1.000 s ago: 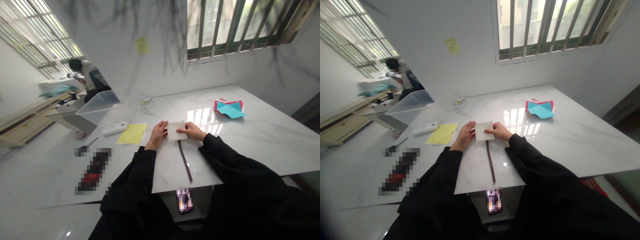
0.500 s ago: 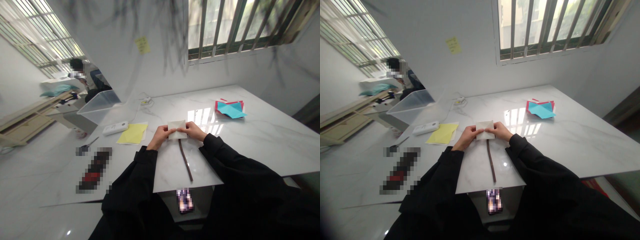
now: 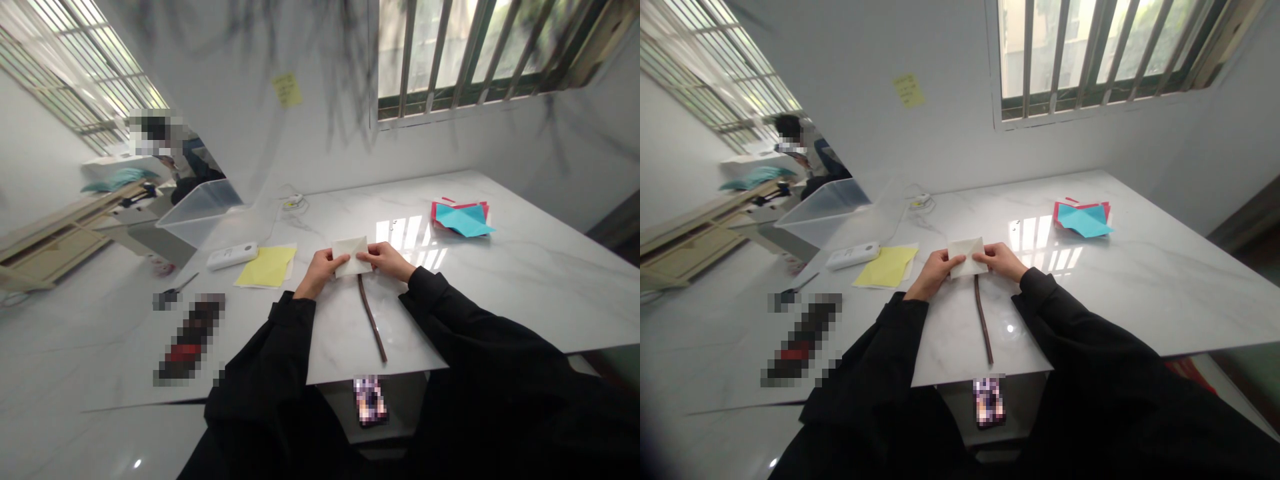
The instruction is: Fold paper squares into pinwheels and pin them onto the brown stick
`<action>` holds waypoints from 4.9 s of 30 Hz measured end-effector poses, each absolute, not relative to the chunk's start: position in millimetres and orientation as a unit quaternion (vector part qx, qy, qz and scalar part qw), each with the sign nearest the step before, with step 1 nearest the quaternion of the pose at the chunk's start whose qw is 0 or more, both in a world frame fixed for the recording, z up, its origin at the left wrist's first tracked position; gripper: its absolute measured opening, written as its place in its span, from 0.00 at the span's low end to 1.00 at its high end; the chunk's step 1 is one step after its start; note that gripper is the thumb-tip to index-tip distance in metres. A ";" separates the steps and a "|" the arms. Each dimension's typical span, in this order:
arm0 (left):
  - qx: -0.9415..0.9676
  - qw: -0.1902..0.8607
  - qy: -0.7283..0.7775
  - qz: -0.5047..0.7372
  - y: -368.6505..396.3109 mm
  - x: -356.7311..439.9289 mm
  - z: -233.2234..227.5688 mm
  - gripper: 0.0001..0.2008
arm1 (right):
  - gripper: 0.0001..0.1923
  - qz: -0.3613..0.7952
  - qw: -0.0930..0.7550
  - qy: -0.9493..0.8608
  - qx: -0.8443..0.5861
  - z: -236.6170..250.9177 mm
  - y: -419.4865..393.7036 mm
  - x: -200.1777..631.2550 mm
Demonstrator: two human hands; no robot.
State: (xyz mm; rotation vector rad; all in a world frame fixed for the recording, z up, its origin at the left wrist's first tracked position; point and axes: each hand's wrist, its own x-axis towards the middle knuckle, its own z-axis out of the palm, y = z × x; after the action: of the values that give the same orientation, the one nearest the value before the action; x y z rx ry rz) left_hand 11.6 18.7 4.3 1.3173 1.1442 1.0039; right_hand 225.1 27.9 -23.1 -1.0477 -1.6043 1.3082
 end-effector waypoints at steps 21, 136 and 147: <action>0.572 0.481 0.512 0.423 22.9 11.1 -3.9 0.24 | 0.28 0.485 0.407 -0.635 -0.443 -22.6 36.9 237.8; 0.522 0.512 0.464 0.500 18.7 30.7 -12.3 0.23 | 0.03 0.165 0.531 -0.733 -0.392 -4.2 6.7 232.0; 0.532 0.502 0.466 0.497 15.7 31.6 -7.3 0.21 | 0.06 0.248 0.498 -0.736 -0.386 -21.8 14.8 231.2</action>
State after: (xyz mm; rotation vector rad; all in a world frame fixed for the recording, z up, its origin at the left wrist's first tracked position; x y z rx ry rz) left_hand 31.6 15.7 -7.3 1.2860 1.1253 1.2015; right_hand 231.2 14.8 -21.8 -0.9334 -1.7808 0.5990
